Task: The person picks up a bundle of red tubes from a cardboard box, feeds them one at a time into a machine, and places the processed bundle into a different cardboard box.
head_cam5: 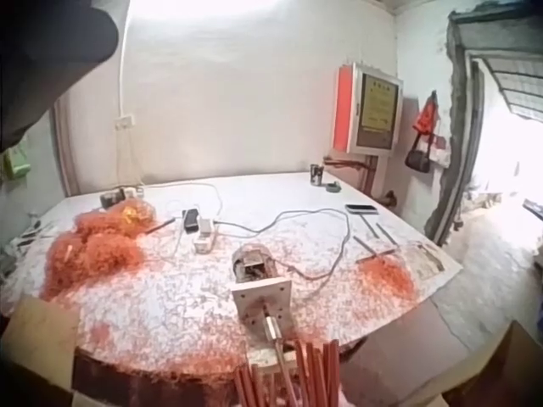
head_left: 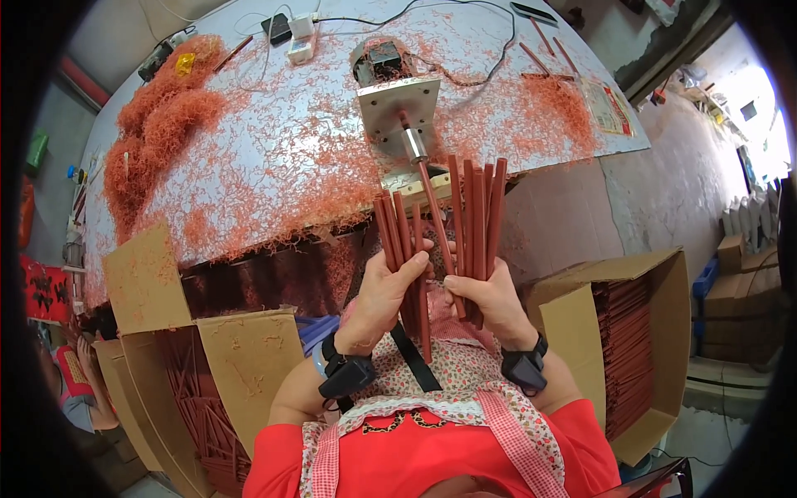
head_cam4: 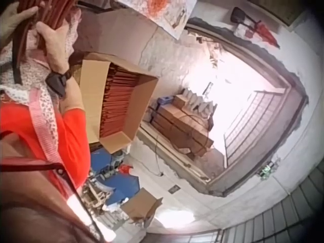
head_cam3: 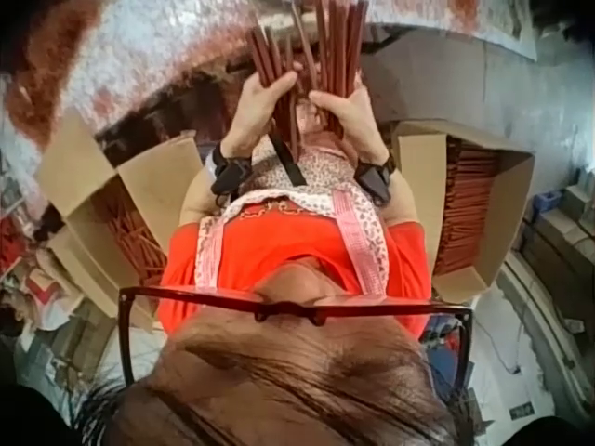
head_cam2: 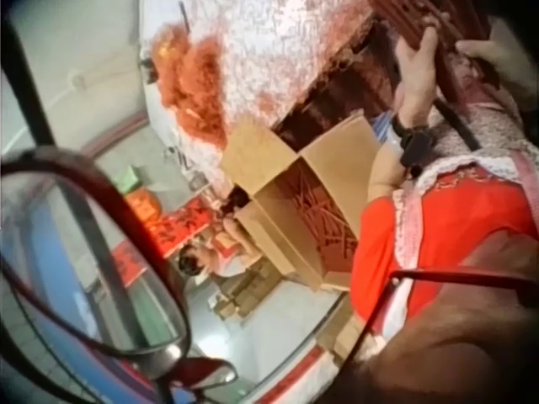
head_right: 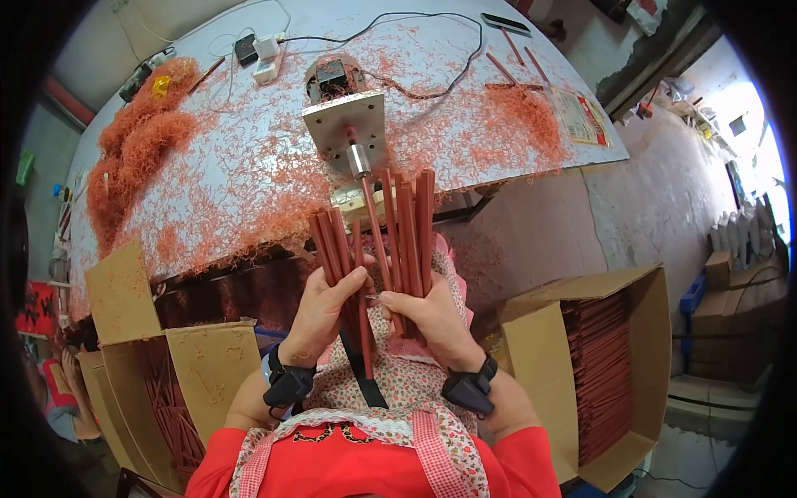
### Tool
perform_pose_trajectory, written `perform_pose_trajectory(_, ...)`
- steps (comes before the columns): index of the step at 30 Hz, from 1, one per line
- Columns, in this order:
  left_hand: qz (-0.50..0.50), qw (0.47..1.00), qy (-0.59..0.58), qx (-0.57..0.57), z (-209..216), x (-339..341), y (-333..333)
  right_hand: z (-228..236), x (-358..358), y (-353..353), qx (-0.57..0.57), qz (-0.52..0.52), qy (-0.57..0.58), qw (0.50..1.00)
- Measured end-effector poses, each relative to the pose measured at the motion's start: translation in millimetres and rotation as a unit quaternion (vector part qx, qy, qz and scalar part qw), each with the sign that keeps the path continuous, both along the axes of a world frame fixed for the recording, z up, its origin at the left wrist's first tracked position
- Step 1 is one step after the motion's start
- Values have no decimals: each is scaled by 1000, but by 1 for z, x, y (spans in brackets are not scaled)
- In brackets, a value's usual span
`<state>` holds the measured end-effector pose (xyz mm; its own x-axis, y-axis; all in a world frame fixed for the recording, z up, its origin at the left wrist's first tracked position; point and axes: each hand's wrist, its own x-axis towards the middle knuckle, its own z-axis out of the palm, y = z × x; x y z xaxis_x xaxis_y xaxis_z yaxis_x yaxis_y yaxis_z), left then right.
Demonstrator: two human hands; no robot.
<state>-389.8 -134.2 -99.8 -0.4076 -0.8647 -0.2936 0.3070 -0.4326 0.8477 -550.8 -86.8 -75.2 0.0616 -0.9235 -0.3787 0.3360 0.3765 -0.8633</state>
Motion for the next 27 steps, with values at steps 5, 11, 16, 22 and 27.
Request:
perform_pose_trajectory(5,37,999,-21,5,4,-5,-12,-5,-1,9,45,-39,-39,997)
perform_pose_trajectory(11,25,999,10,20,1,-21,-8,-10,6,27,19,-21,-49,998)
perform_pose_trajectory(16,43,997,38,50,3,-33,-15,-2,-2,7,3,-34,-54,998)
perform_pose_trajectory(22,23,998,4,53,5,-30,-30,-12,-4,1,11,-26,-7,1000)
perform_pose_trajectory(27,23,998,-6,53,-1,-29,-10,-13,7,17,15,-60,17,998)
